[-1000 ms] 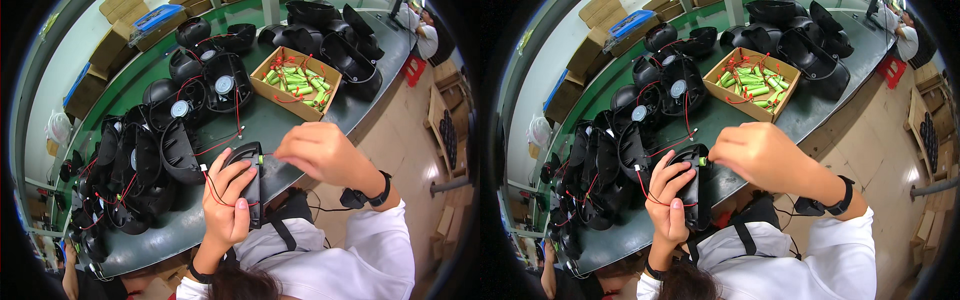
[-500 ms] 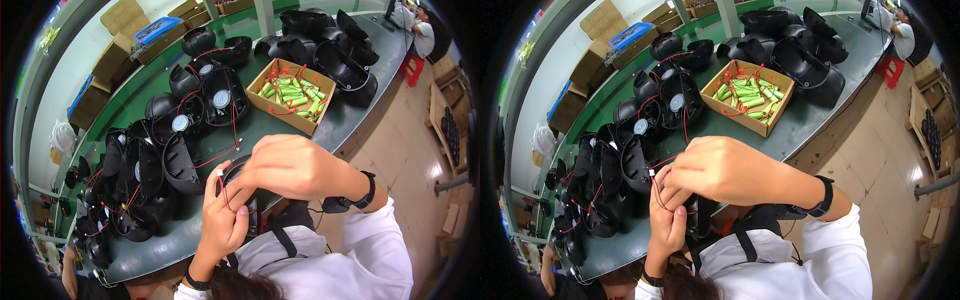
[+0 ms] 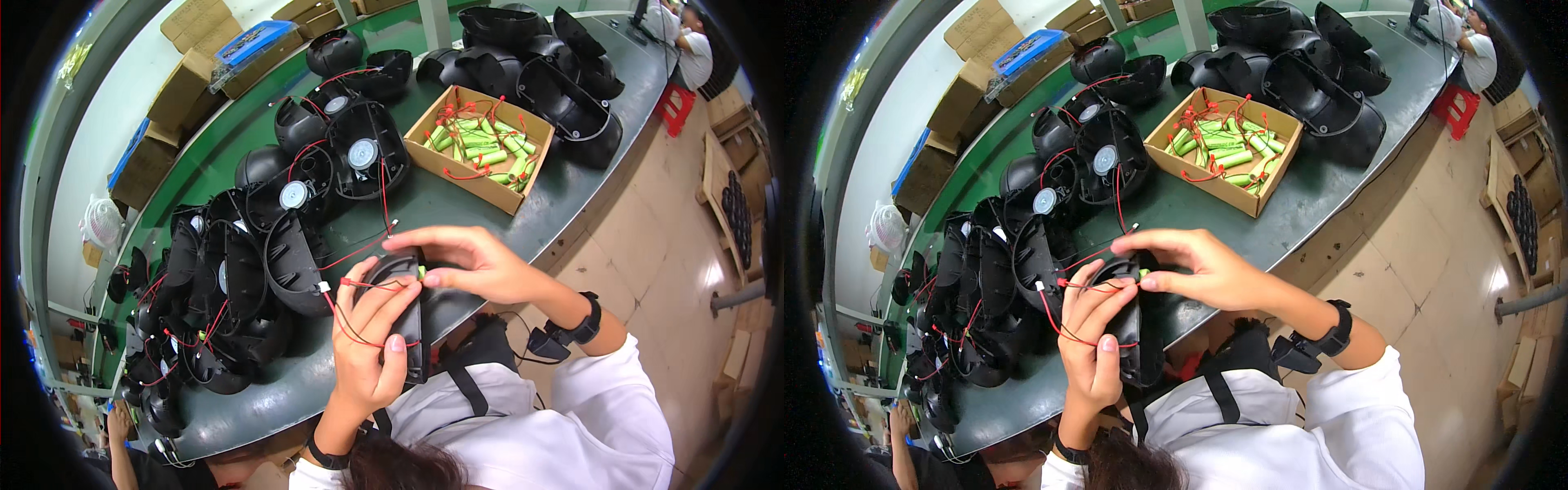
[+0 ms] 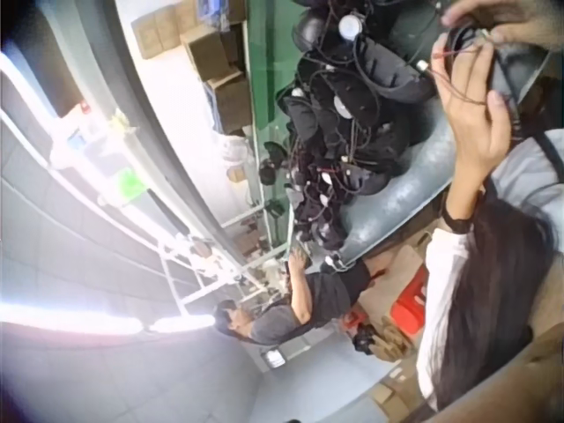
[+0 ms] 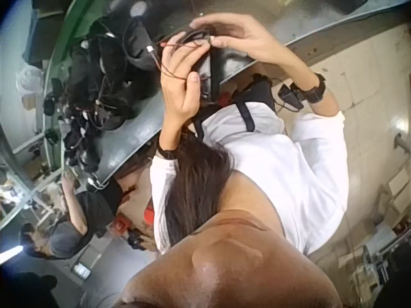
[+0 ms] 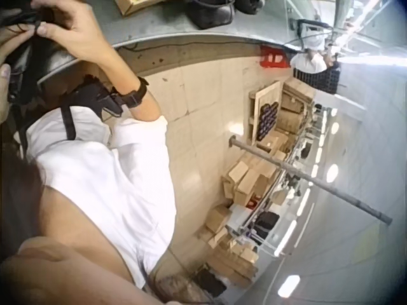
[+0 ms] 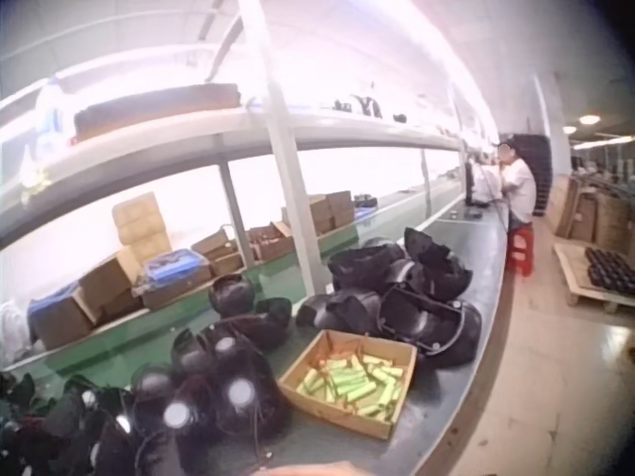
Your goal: Assembling batteries and wiring into plastic speaker housings on a production line.
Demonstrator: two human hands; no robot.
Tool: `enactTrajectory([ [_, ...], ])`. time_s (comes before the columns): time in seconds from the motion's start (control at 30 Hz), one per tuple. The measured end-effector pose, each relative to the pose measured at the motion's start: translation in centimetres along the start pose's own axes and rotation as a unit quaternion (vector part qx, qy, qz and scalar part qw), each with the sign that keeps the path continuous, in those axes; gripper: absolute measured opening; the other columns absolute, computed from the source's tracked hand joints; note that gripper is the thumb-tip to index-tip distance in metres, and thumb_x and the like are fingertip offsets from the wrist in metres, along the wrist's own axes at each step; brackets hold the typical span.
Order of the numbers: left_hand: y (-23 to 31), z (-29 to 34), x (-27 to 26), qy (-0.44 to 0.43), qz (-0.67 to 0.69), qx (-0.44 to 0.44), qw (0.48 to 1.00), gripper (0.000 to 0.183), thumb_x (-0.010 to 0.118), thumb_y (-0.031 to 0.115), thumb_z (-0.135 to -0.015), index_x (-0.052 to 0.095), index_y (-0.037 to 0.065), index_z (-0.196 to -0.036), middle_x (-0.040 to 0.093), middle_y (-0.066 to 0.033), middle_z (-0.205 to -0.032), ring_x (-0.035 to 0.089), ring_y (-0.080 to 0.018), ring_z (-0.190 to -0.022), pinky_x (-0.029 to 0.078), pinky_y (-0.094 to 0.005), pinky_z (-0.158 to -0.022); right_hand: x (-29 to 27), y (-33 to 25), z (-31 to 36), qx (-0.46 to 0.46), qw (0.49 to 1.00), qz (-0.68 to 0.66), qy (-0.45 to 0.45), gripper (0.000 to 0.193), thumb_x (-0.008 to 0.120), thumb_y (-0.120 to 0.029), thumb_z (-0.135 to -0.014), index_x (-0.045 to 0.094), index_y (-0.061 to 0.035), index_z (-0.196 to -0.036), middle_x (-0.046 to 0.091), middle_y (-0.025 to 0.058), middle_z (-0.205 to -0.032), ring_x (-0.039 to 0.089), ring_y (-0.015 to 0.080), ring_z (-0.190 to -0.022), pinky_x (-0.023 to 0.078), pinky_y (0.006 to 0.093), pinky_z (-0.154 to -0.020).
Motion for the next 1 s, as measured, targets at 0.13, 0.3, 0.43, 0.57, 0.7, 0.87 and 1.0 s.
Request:
enactTrajectory([
  [0.13, -0.5, 0.6, -0.3, 0.037, 0.025, -0.012, 0.999, 0.042, 0.046, 0.017, -0.080, 0.066, -0.004, -0.110, 0.065, -0.0200, -0.105, 0.055, -0.0437, -0.109, 0.034, -0.0554, -0.105, 0.4, 1.1, -0.1, 0.013, 0.999, -0.050, 0.003, 0.048, 0.064, -0.003, -0.089, 0.049, 0.0024, -0.134, 0.051, 0.0146, -0.137, 0.048, 0.0228, -0.129, 0.038, 0.0374, -0.109],
  [0.3, -0.7, 0.5, -0.2, 0.043, 0.016, -0.018, 0.999, 0.042, 0.045, 0.019, -0.083, 0.067, -0.004, -0.110, 0.065, -0.0201, -0.109, 0.052, -0.0471, -0.115, 0.036, -0.0534, -0.105, 0.6, 0.6, 0.3, -0.002, 0.998, -0.014, 0.059, 0.043, 0.064, 0.000, -0.087, 0.054, 0.0019, -0.129, 0.054, 0.0137, -0.134, 0.049, 0.0222, -0.127, 0.038, 0.0377, -0.108],
  [0.43, -0.7, 0.6, -0.3, 0.034, 0.018, -0.015, 0.999, 0.042, 0.045, 0.020, -0.083, 0.067, -0.004, -0.111, 0.066, -0.0192, -0.109, 0.052, -0.0472, -0.116, 0.036, -0.0534, -0.104, 0.4, 0.1, 0.4, -0.041, 0.994, 0.029, 0.092, 0.039, 0.063, 0.001, -0.087, 0.056, 0.0015, -0.126, 0.060, 0.0083, -0.123, 0.056, 0.0144, -0.113, 0.044, 0.0301, -0.098],
  [0.57, -0.6, 0.6, -0.1, 0.019, 0.013, -0.012, 1.000, 0.043, 0.046, 0.019, -0.082, 0.067, -0.004, -0.111, 0.066, -0.0191, -0.109, 0.052, -0.0480, -0.116, 0.036, -0.0532, -0.105, 0.2, 1.8, -0.2, 0.046, 0.995, -0.081, 0.045, 0.039, 0.063, -0.007, -0.090, 0.054, 0.0015, -0.127, 0.056, 0.0114, -0.130, 0.051, 0.0207, -0.124, 0.039, 0.0356, -0.106],
  [0.7, -0.6, 0.5, 0.1, 0.025, 0.015, -0.009, 1.000, 0.043, 0.046, 0.020, -0.082, 0.067, -0.004, -0.111, 0.066, -0.0187, -0.109, 0.052, -0.0476, -0.115, 0.036, -0.0531, -0.104, 0.1, 1.9, 0.0, 0.054, 0.992, -0.104, 0.054, 0.039, 0.065, -0.007, -0.089, 0.054, 0.0008, -0.126, 0.056, 0.0116, -0.129, 0.050, 0.0202, -0.125, 0.038, 0.0350, -0.107],
  [0.87, -0.3, 0.1, 0.3, 0.003, -0.007, -0.029, 1.000, 0.052, 0.040, 0.036, -0.090, 0.068, -0.003, -0.111, 0.066, -0.0183, -0.110, 0.049, -0.0418, -0.120, 0.033, -0.0510, -0.105, 0.7, 1.9, 0.5, -0.013, 0.988, -0.142, 0.049, 0.044, 0.066, -0.001, -0.087, 0.052, 0.0004, -0.128, 0.053, 0.0116, -0.133, 0.047, 0.0202, -0.127, 0.037, 0.0352, -0.109],
  [1.0, -0.2, 0.0, 0.2, 0.016, 0.010, -0.032, 0.999, 0.041, 0.046, 0.023, -0.084, 0.069, -0.002, -0.107, 0.067, -0.0160, -0.108, 0.050, -0.0443, -0.117, 0.033, -0.0527, -0.106, 0.3, 1.1, 0.1, -0.018, 0.995, -0.088, 0.046, 0.047, 0.069, -0.003, -0.085, 0.053, 0.0007, -0.128, 0.055, 0.0113, -0.131, 0.051, 0.0196, -0.124, 0.041, 0.0335, -0.103],
])
Point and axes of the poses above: each hand's wrist, its own z-axis away from the middle knuckle, its own x-axis out of the palm, y = z × x, the point moved 8 cm from there along -z, towards the middle knuckle
